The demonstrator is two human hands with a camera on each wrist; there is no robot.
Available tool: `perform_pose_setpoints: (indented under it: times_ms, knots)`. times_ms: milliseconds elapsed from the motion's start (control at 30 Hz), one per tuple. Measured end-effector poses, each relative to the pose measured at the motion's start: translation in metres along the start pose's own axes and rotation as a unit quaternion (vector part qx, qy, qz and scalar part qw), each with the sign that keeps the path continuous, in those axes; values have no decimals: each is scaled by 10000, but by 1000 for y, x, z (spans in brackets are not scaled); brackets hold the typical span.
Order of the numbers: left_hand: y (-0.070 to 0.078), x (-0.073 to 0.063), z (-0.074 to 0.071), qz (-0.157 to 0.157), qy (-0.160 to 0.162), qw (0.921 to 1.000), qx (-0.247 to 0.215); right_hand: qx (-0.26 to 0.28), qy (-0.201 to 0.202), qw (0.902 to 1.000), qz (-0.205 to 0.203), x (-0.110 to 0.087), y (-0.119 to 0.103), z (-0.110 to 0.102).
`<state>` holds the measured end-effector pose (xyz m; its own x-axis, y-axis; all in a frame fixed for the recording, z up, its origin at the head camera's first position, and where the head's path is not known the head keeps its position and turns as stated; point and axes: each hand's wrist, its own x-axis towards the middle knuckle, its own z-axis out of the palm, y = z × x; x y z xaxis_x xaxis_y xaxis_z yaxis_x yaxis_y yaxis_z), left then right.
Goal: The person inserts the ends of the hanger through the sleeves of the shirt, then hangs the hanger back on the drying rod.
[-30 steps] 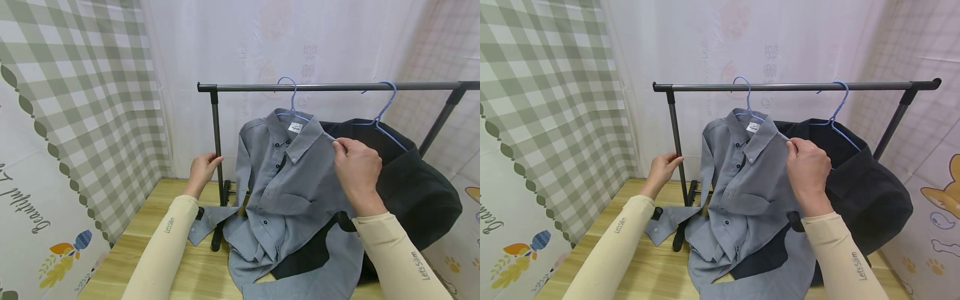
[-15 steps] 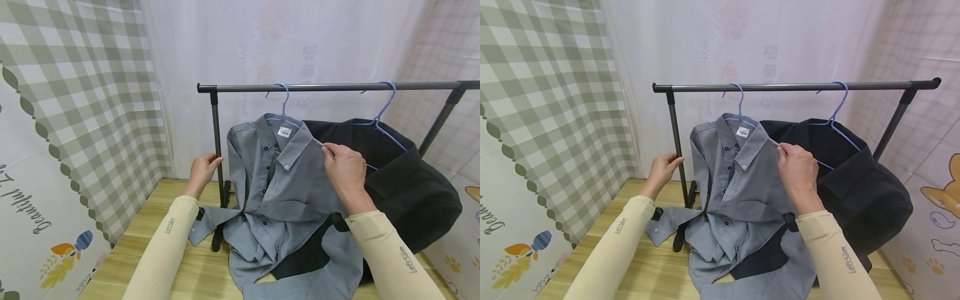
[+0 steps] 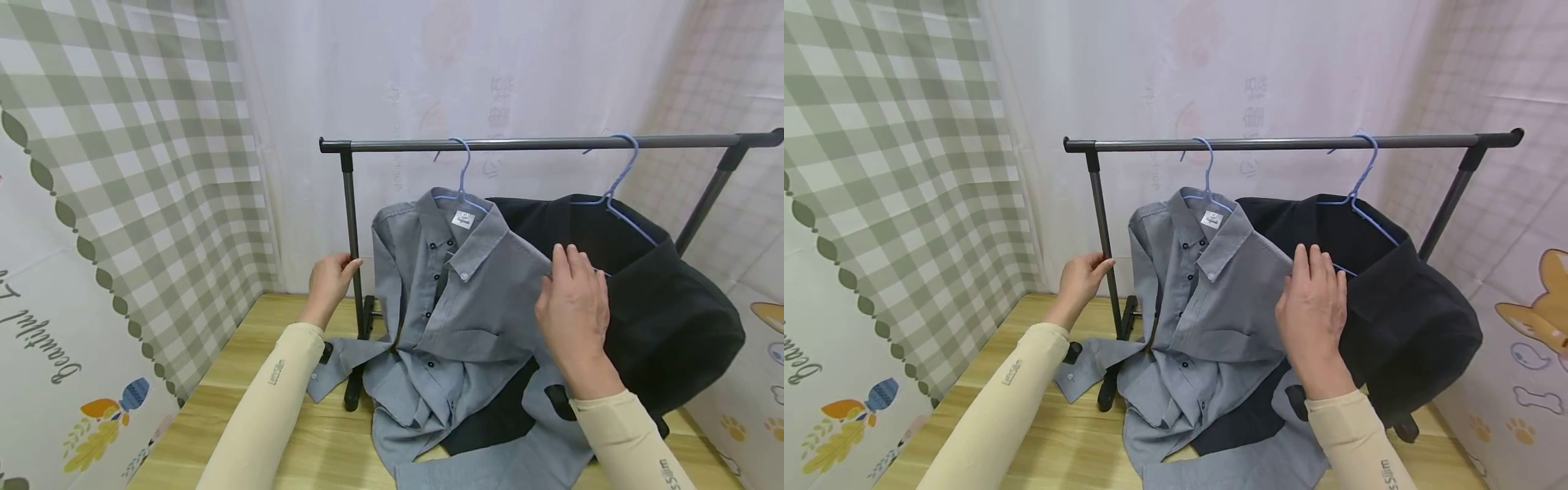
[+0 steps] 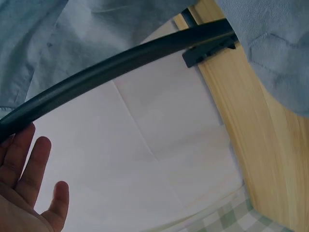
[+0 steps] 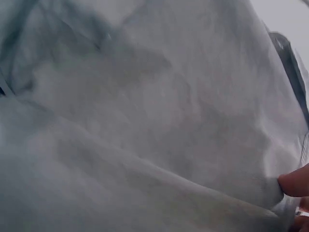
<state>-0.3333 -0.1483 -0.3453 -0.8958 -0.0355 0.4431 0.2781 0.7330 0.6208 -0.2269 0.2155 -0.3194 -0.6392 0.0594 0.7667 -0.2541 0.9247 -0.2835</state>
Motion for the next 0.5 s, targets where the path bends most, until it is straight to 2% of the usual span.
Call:
perform_pose_setpoints:
  times_ms: [133,233,333,500]
  knots:
    - [2,-3,-2,51,71,9996,259,66,66,9998,-195,-24,-4,3]
    - [2,-5,-4,154,102,9987,465,93,-19,9999,-95,-38,-4,4]
    - [-2,-10,-3,254,-27,9970,730,112,-218,9997,63,-51,0,4]
    - [-18,-24,6,381,-342,9924,1122,53,-526,9985,105,-78,9,4]
